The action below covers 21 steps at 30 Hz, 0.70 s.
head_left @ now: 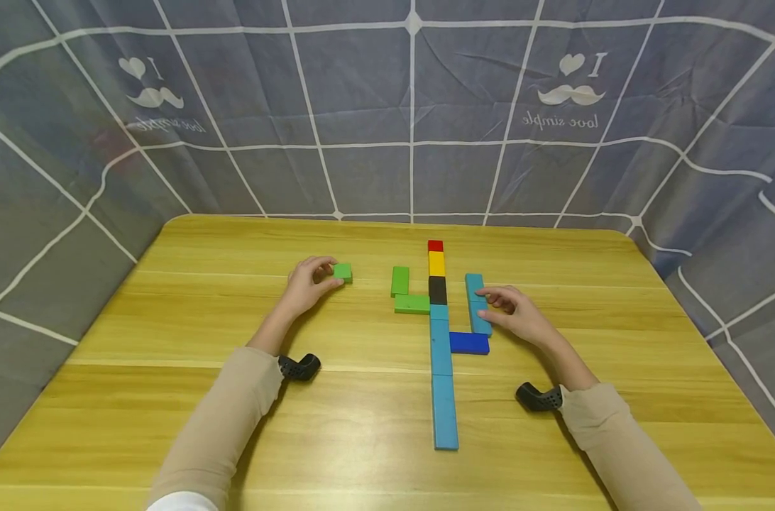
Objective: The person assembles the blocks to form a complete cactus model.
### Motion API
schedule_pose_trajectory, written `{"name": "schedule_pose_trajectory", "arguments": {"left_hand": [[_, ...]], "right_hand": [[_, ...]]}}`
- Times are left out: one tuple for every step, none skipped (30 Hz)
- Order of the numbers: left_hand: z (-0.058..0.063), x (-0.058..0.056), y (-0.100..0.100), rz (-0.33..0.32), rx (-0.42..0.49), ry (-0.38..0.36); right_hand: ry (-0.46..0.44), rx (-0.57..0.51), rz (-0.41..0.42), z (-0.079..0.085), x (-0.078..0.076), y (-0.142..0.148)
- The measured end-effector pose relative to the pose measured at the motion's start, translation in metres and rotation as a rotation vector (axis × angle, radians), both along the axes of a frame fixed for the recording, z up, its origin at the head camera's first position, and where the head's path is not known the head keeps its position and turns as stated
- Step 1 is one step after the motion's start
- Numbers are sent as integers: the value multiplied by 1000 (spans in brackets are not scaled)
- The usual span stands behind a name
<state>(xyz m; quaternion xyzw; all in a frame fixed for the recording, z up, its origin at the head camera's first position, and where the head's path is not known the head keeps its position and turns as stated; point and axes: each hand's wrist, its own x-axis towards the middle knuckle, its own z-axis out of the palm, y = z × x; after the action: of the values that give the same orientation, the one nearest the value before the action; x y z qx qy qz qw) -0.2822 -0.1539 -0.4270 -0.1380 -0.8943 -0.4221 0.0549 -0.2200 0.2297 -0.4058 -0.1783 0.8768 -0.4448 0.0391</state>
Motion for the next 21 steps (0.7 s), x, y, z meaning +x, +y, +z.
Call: {"name": "schedule_pose_trajectory", "arguments": {"left_hand": [[0, -3, 4, 0, -3, -3], [0, -6, 9, -2, -3, -6], [0, -10, 13, -2, -2, -14], [0, -13, 18, -1, -1, -21], [0, -16, 22, 1, -1, -25], [-1, -19, 26, 2, -3, -26], [-1, -21, 30, 4, -6, -25], [-1, -24, 34, 6, -7, -27], [-2, -27, 37, 9, -13, -28], [-2, -29, 41, 9, -19, -25], [-3, -31, 44, 8, -21, -25], [-3, -33, 47, 6, -25, -24], [-3, -35, 50, 3, -28, -23], [-3, -37, 53, 0, -31, -24], [-4, -38, 56, -5, -36, -21], [-4, -40, 59, -8, -39, -18], [-4, -41, 61, -12, -40, -18], [-5, -43, 64, -14, -44, -15], [-5, -44, 66, -16, -48, -16], [-6, -45, 69, -17, -53, -16], [-6, -46, 71, -18, -57, -17]], "right_hand": [[1, 3, -1, 0, 0, 0], [2, 4, -3, 0, 0, 0], [2, 4, -4, 0, 1, 0], [5, 7, -8, 1, 1, 0], [4, 7, -9, 1, 1, 0], [5, 5, -10, 1, 1, 0], [4, 3, -9, 0, 1, 0], [6, 2, -6, 0, 0, 0], [7, 1, -3, -1, 0, 0], [7, 1, -3, -5, -2, 2], [4, -2, -1, -8, -5, 4], [4, -1, 0, -12, -7, 6], [4, 1, 0, -16, -10, 8], [7, 4, 3, -20, -12, 10], [4, 2, 2, -24, -14, 12], [6, -2, 1, -27, -16, 14], [11, -7, 3, -29, -17, 15], [21, -12, 7, -30, -18, 16], [33, -18, 12, -31, -18, 17], [46, -28, 17, -31, -17, 17], [66, -41, 21, -32, -17, 17]]}}
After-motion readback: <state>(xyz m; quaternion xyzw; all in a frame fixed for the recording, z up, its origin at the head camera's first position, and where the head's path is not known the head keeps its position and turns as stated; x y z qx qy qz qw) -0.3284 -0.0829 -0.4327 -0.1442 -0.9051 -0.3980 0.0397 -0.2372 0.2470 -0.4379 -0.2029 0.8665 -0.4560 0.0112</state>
